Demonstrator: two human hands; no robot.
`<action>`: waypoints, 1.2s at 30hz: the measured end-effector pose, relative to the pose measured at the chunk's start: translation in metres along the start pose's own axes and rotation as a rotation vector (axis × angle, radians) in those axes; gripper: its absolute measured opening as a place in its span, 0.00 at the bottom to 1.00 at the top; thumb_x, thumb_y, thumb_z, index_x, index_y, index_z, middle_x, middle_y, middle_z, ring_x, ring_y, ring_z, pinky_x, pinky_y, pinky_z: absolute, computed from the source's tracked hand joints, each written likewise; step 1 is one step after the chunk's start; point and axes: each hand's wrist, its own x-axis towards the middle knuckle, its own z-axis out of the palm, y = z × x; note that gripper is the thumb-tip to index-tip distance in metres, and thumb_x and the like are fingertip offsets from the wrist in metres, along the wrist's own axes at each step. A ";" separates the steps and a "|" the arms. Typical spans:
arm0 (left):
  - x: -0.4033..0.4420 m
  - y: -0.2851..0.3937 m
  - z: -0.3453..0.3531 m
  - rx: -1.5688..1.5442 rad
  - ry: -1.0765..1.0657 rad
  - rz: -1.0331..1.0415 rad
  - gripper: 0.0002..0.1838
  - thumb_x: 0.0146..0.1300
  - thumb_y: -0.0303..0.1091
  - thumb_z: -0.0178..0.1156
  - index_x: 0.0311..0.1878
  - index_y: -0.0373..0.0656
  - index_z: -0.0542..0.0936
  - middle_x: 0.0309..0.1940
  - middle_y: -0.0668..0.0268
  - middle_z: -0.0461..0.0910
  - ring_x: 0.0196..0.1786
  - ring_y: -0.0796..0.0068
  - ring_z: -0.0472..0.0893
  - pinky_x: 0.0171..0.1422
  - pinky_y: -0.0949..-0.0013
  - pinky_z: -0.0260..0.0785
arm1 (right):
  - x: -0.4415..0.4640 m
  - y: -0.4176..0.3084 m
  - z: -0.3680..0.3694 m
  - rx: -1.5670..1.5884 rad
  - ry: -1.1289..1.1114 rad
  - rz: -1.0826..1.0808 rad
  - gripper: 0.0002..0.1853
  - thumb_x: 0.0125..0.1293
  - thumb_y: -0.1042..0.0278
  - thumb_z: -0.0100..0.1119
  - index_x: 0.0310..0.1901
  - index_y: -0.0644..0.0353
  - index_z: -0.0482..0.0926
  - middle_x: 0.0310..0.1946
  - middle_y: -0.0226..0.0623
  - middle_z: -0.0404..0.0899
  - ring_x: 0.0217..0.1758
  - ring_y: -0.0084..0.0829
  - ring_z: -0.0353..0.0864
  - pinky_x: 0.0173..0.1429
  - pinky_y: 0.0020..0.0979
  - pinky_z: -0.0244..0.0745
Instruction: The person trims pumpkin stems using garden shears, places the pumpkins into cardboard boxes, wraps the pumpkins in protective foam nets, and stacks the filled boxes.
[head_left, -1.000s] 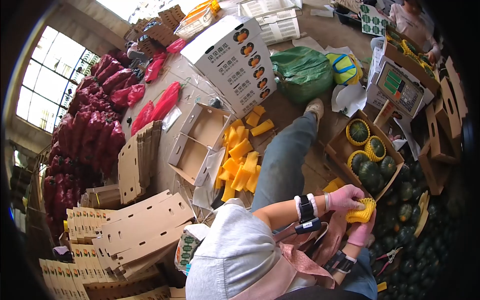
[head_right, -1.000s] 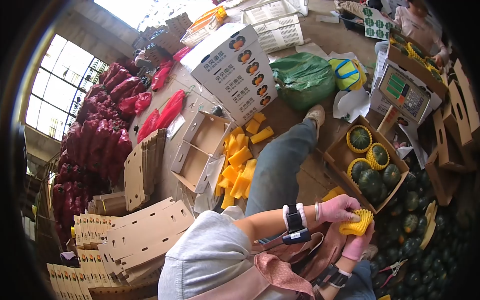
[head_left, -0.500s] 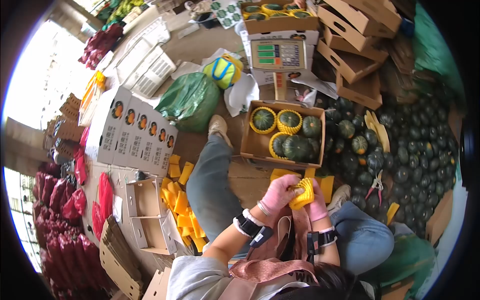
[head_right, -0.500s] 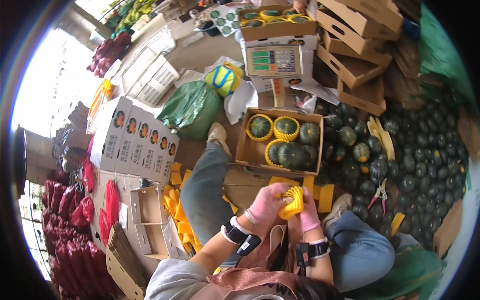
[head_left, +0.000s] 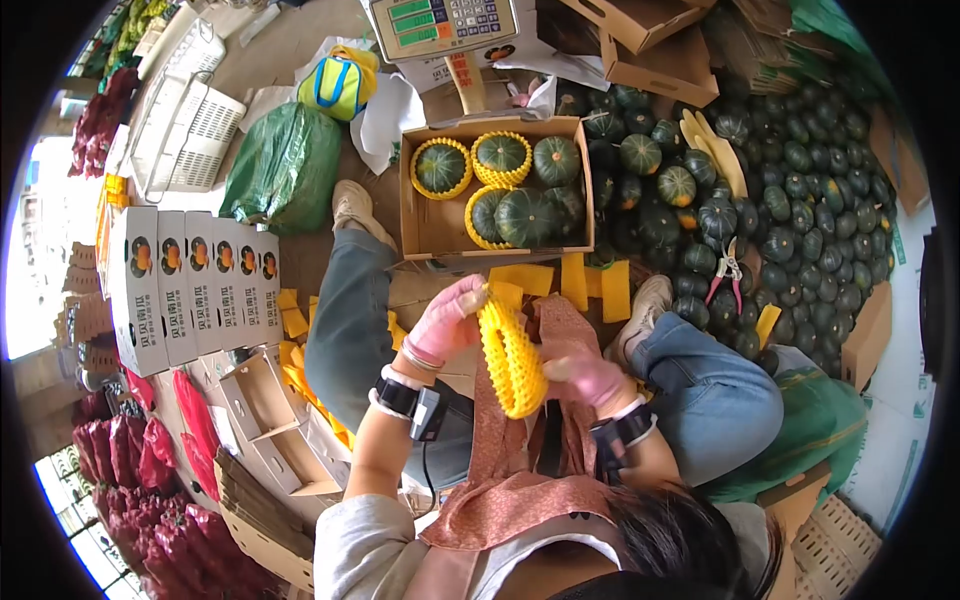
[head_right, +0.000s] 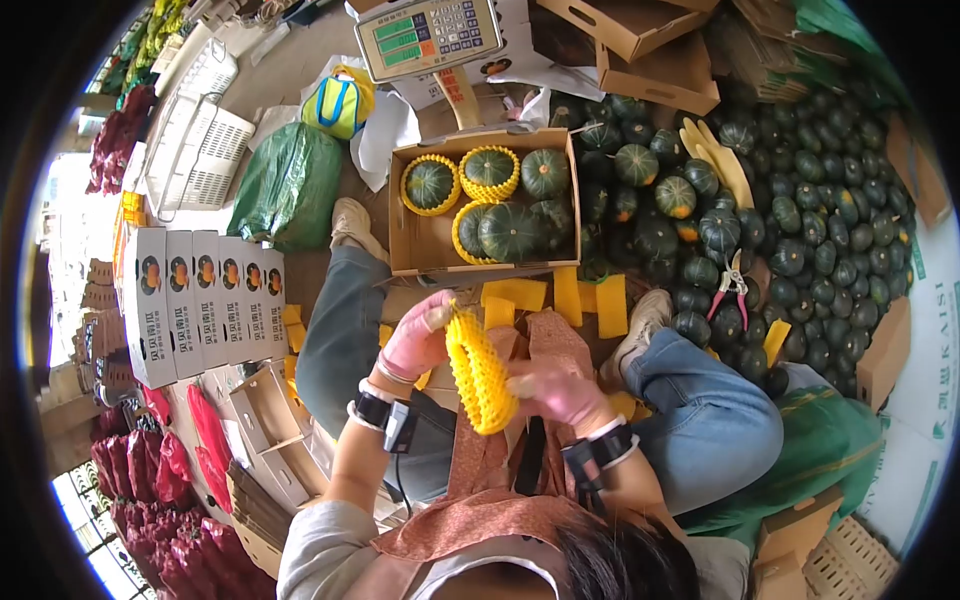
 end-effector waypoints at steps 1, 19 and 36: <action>0.002 0.001 0.009 -0.005 -0.007 -0.017 0.21 0.64 0.45 0.57 0.52 0.40 0.71 0.43 0.64 0.76 0.48 0.70 0.77 0.56 0.65 0.69 | 0.006 0.006 -0.016 -0.170 0.017 -0.020 0.24 0.64 0.56 0.57 0.54 0.67 0.73 0.44 0.40 0.80 0.50 0.33 0.79 0.52 0.34 0.77; 0.145 0.026 -0.060 0.962 0.335 0.506 0.06 0.67 0.31 0.56 0.41 0.39 0.73 0.29 0.72 0.71 0.32 0.83 0.68 0.37 0.77 0.66 | 0.127 -0.086 -0.090 -0.948 0.728 -0.566 0.16 0.69 0.59 0.52 0.51 0.60 0.69 0.36 0.41 0.79 0.32 0.38 0.79 0.30 0.33 0.72; 0.168 0.022 -0.121 0.395 0.561 0.564 0.07 0.66 0.33 0.59 0.35 0.40 0.74 0.28 0.76 0.72 0.33 0.88 0.67 0.39 0.81 0.63 | 0.207 -0.121 -0.114 -0.979 0.764 -0.702 0.09 0.66 0.66 0.58 0.35 0.62 0.74 0.24 0.45 0.74 0.26 0.25 0.67 0.35 0.27 0.69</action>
